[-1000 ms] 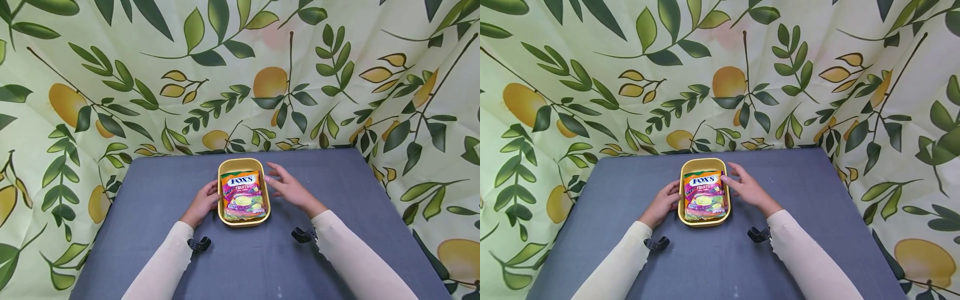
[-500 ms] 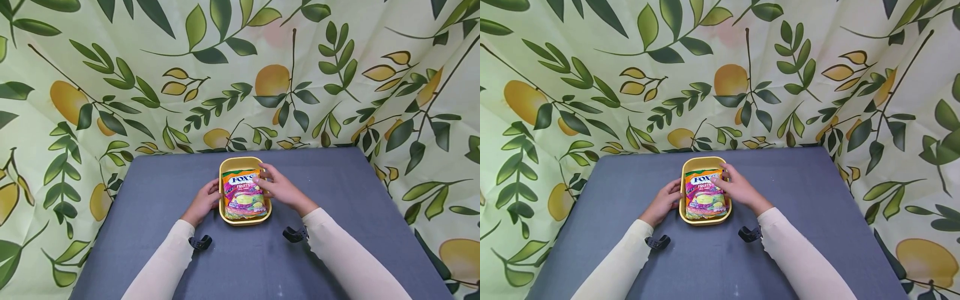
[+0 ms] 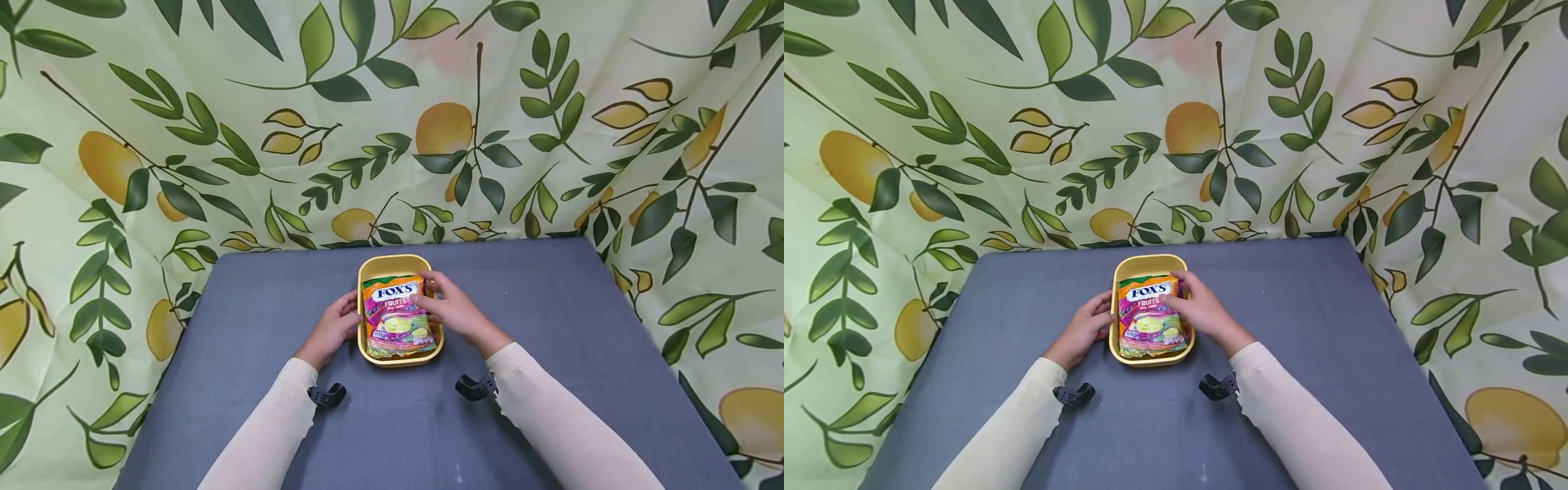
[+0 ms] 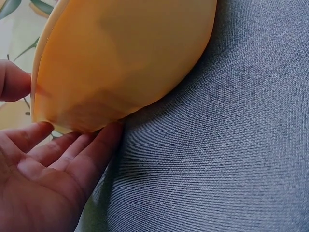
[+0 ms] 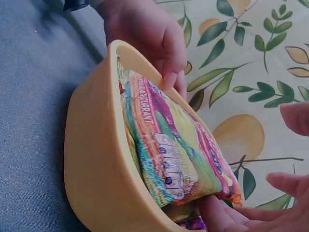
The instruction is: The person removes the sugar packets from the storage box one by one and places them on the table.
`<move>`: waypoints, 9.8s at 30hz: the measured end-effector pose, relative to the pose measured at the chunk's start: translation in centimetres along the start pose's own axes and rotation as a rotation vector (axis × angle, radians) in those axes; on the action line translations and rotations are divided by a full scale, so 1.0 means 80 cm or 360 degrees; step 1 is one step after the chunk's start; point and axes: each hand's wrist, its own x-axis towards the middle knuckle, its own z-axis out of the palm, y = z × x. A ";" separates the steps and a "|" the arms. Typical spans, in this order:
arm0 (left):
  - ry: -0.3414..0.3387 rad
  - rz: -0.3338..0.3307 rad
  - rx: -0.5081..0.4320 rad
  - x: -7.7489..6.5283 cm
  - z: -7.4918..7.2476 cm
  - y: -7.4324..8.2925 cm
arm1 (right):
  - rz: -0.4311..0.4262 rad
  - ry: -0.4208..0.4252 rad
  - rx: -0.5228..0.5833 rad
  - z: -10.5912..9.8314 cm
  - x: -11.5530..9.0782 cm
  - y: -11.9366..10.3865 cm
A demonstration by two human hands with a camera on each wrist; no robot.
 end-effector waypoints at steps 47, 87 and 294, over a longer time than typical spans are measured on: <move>-0.0061 0.0025 -0.0097 -0.002 -0.005 -0.002 | -0.0120 0.0041 0.0174 0.027 0.009 0.024; -0.0058 0.0011 -0.0160 -0.003 -0.002 -0.004 | -0.0113 0.0144 0.0429 -0.026 -0.003 0.017; -0.0097 -0.0013 -0.0229 -0.006 0.001 -0.007 | -0.0120 0.0009 0.0212 0.008 0.022 0.014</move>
